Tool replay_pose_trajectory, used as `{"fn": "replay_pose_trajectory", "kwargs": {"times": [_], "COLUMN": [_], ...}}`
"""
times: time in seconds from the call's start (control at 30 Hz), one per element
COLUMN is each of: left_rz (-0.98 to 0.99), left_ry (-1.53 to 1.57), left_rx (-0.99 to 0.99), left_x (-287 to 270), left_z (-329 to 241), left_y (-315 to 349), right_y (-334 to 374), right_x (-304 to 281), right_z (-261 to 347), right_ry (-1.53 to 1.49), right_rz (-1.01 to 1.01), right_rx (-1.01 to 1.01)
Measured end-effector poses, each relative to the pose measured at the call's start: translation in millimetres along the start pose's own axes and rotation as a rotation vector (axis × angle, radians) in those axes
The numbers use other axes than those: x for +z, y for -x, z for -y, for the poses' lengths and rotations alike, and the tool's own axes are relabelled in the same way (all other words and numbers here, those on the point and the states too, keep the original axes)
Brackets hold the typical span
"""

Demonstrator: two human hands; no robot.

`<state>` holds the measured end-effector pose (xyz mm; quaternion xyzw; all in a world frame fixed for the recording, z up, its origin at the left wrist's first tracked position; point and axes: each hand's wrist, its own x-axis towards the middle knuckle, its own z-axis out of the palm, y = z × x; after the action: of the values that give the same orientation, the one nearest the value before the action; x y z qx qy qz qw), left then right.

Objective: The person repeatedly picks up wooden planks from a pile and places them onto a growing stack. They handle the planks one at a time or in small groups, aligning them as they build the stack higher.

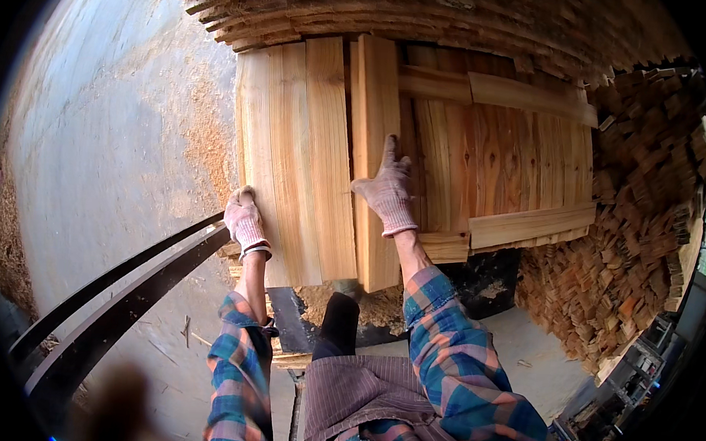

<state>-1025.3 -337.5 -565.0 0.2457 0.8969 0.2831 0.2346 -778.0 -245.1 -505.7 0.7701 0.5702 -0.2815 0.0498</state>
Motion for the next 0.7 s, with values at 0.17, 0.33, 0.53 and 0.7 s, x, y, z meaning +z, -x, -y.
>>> {"fn": "replay_pose_trajectory", "kwargs": {"times": [0.17,0.33,0.53,0.7], "left_rz": [-0.034,0.072,-0.028,-0.069], "left_ry": [0.096,0.031,0.299,0.419], "left_rx": [-0.049,-0.228,-0.22,-0.306], "left_x": [-2.2,12.0,1.2,2.3], "left_z": [-1.2,-30.0,-8.8,-14.9], "left_y": [-1.6,8.0,5.6,1.3], "right_y": [-14.6,-48.7,-37.4,-50.9], "right_x": [-16.4,-0.7,14.1,13.3], "right_z": [-38.9,-122.5,-83.6,-81.3], "right_ry": [-0.241,-0.211,-0.395,-0.469], "right_rz": [0.086,-0.222,-0.221,-0.219], "right_rx": [-0.053,-0.278,-0.328,-0.317]}}
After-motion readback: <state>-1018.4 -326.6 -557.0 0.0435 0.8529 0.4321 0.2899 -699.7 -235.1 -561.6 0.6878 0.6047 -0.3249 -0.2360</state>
